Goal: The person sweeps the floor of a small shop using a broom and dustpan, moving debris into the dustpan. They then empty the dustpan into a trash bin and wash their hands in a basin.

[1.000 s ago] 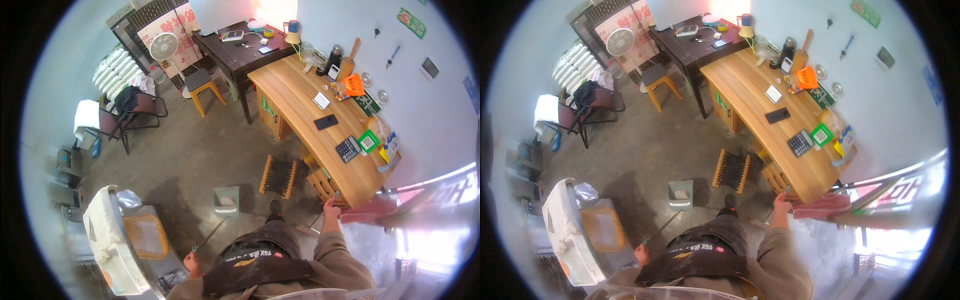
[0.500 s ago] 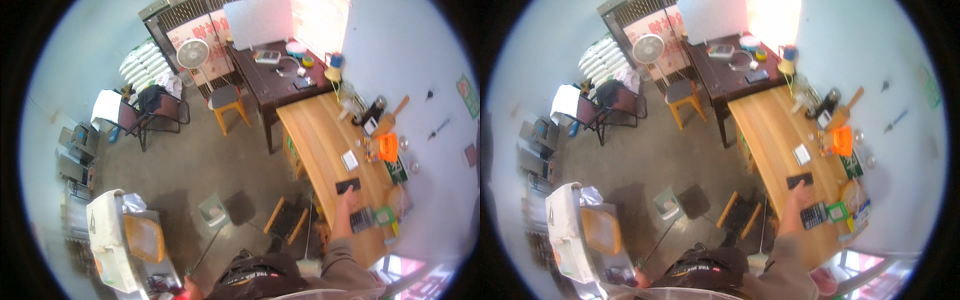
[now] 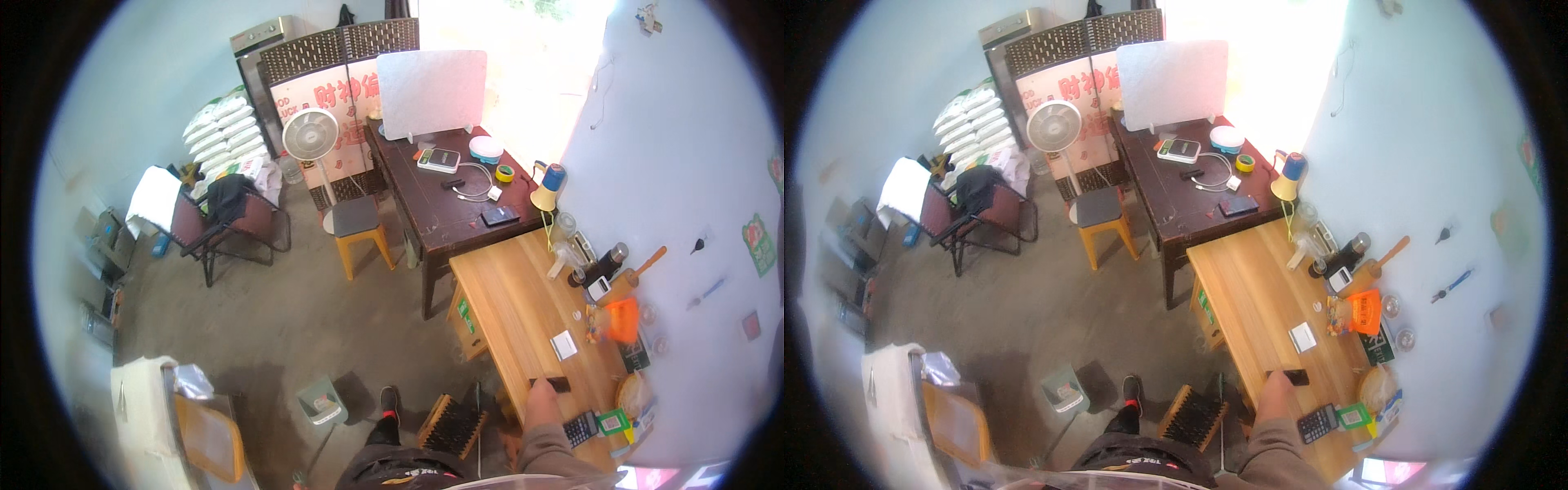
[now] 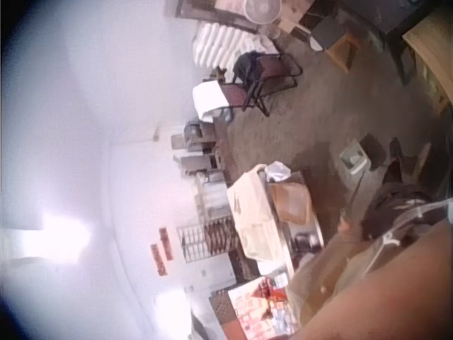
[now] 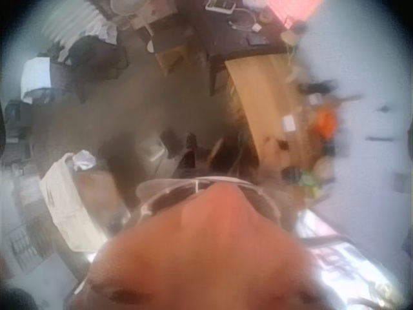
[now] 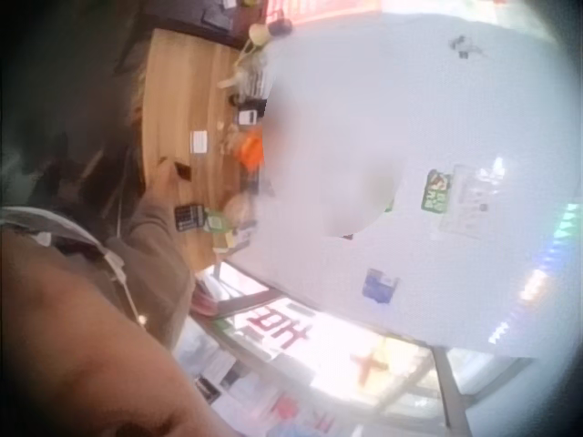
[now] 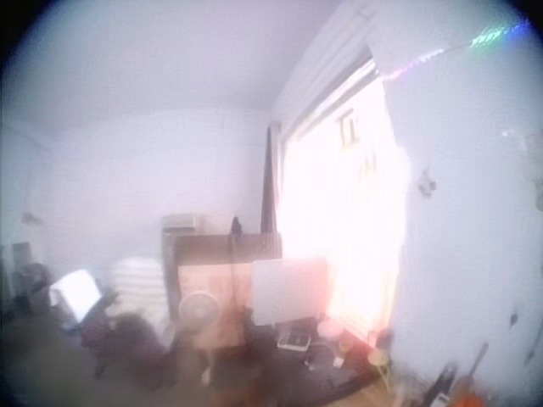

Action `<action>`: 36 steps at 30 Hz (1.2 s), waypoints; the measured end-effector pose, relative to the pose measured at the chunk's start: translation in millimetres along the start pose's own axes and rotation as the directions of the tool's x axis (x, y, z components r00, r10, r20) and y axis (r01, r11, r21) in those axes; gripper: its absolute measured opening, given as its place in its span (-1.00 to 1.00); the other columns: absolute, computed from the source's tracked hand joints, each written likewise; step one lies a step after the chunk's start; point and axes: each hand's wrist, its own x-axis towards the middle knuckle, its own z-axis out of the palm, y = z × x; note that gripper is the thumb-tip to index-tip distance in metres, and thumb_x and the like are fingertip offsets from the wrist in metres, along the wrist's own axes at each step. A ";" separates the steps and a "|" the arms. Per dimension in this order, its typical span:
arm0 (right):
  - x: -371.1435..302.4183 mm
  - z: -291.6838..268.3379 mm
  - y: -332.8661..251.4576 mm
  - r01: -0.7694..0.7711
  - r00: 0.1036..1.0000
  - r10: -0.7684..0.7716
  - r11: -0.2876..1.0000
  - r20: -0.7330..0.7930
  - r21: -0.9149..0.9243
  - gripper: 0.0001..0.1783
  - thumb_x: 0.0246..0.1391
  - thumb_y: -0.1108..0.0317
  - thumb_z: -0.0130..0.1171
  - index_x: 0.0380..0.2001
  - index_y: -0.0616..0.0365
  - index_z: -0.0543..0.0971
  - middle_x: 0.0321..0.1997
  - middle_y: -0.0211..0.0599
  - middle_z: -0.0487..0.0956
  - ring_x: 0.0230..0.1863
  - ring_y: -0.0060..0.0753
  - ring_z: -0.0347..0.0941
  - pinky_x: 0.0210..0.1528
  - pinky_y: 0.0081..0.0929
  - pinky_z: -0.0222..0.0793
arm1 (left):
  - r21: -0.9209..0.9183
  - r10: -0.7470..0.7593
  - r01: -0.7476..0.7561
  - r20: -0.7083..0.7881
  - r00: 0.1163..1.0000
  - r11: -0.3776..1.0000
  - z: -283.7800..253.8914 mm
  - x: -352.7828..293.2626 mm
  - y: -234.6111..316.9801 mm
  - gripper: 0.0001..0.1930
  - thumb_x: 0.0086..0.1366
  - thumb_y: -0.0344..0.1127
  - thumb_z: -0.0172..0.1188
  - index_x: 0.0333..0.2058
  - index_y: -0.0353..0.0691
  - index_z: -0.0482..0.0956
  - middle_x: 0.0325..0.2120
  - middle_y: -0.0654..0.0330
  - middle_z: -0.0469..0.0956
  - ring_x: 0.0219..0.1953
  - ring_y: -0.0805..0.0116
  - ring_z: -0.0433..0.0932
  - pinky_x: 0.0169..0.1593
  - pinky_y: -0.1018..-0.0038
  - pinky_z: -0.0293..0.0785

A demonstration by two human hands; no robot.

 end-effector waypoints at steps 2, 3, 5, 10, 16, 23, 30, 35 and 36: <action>-5.9 31.2 11.9 -0.145 0.989 0.141 0.985 0.049 0.092 -0.69 0.02 0.36 0.19 -0.15 0.26 0.51 -0.18 -0.03 0.60 -0.11 -0.18 0.55 -0.14 -0.32 0.50 | 0.024 0.005 -0.006 0.022 1.000 1.000 21.9 21.3 29.4 -0.59 0.27 0.04 -0.07 -0.38 -0.22 0.50 -0.53 0.19 0.48 -0.47 0.36 0.45 -0.39 0.33 0.38; -12.9 47.2 15.4 -0.212 0.974 0.195 0.963 0.113 0.163 -0.71 0.04 0.37 0.18 -0.15 0.21 0.51 -0.17 -0.07 0.59 -0.11 -0.21 0.54 -0.16 -0.32 0.50 | 0.043 0.009 -0.010 0.036 0.999 0.999 31.3 31.4 42.2 -0.59 0.27 0.04 -0.07 -0.38 -0.23 0.50 -0.53 0.19 0.48 -0.47 0.37 0.45 -0.39 0.33 0.38; -37.8 94.5 22.4 -0.327 0.910 0.174 0.859 0.377 0.395 -0.75 0.07 0.33 0.17 -0.14 0.05 0.50 -0.15 -0.23 0.57 -0.11 -0.32 0.51 -0.22 -0.30 0.52 | 0.084 0.027 -0.032 0.064 0.998 0.996 47.1 54.1 65.4 -0.58 0.26 0.04 -0.07 -0.38 -0.24 0.50 -0.53 0.18 0.49 -0.47 0.37 0.45 -0.39 0.34 0.38; -69.5 231.3 -39.1 -0.372 0.808 0.031 0.801 0.588 0.469 -0.76 0.23 0.27 0.01 -0.06 0.01 0.40 -0.10 -0.25 0.50 -0.13 -0.23 0.47 -0.19 -0.22 0.54 | 0.202 0.067 -0.094 0.139 0.988 0.975 74.0 108.0 96.9 -0.57 0.26 0.03 -0.06 -0.39 -0.27 0.50 -0.53 0.18 0.50 -0.47 0.38 0.46 -0.39 0.35 0.38; -63.1 296.0 -127.7 -0.159 0.947 -0.030 0.822 0.320 0.547 -0.70 0.26 0.33 -0.09 -0.01 0.25 0.35 -0.06 -0.11 0.44 -0.16 -0.18 0.49 -0.15 -0.28 0.55 | 0.532 0.243 -0.357 0.274 0.931 0.768 66.0 149.4 102.4 -0.56 0.26 0.03 -0.05 -0.40 -0.31 0.50 -0.53 0.16 0.51 -0.47 0.40 0.47 -0.40 0.36 0.38; -129.0 197.2 -29.5 0.128 0.891 -0.265 0.925 0.369 0.357 -0.70 0.27 0.34 -0.08 -0.01 0.28 0.36 -0.18 -0.15 0.48 -0.29 -0.29 0.54 -0.24 -0.42 0.53 | -0.028 0.182 -0.180 0.139 0.973 0.983 83.3 102.2 92.8 -0.66 0.17 -0.14 0.03 -0.59 -0.31 0.46 -0.64 0.23 0.41 -0.61 0.41 0.31 -0.45 0.43 0.28; -144.6 28.7 166.5 0.763 0.406 -0.677 0.621 0.614 0.179 -0.85 0.13 0.45 0.08 -0.25 0.28 0.50 -0.34 -0.19 0.54 -0.39 -0.37 0.52 -0.29 -0.49 0.43 | 0.013 0.228 -0.235 0.202 0.953 0.972 55.2 60.4 32.8 -0.65 0.22 -0.06 0.04 -0.49 -0.27 0.52 -0.55 0.23 0.46 -0.43 0.39 0.42 -0.31 0.46 0.31; -35.9 -43.8 269.9 0.795 0.576 -0.428 0.491 0.696 -0.355 -0.78 0.06 0.35 0.10 -0.23 0.19 0.54 -0.29 -0.09 0.56 -0.24 -0.04 0.51 -0.16 -0.26 0.42 | 0.063 0.111 -0.133 0.270 0.957 0.989 50.6 30.5 -1.9 -0.70 0.24 -0.06 -0.01 -0.43 -0.19 0.48 -0.50 0.27 0.44 -0.43 0.42 0.39 -0.33 0.46 0.33; -11.5 -52.0 285.9 0.777 0.617 -0.408 0.451 0.674 -0.439 -0.77 0.06 0.33 0.08 -0.22 0.17 0.54 -0.26 -0.06 0.56 -0.22 0.00 0.51 -0.13 -0.22 0.41 | 0.108 0.090 -0.117 0.227 0.970 0.987 51.1 19.8 -2.0 -0.71 0.22 -0.06 -0.03 -0.45 -0.16 0.46 -0.52 0.29 0.41 -0.45 0.43 0.37 -0.37 0.46 0.31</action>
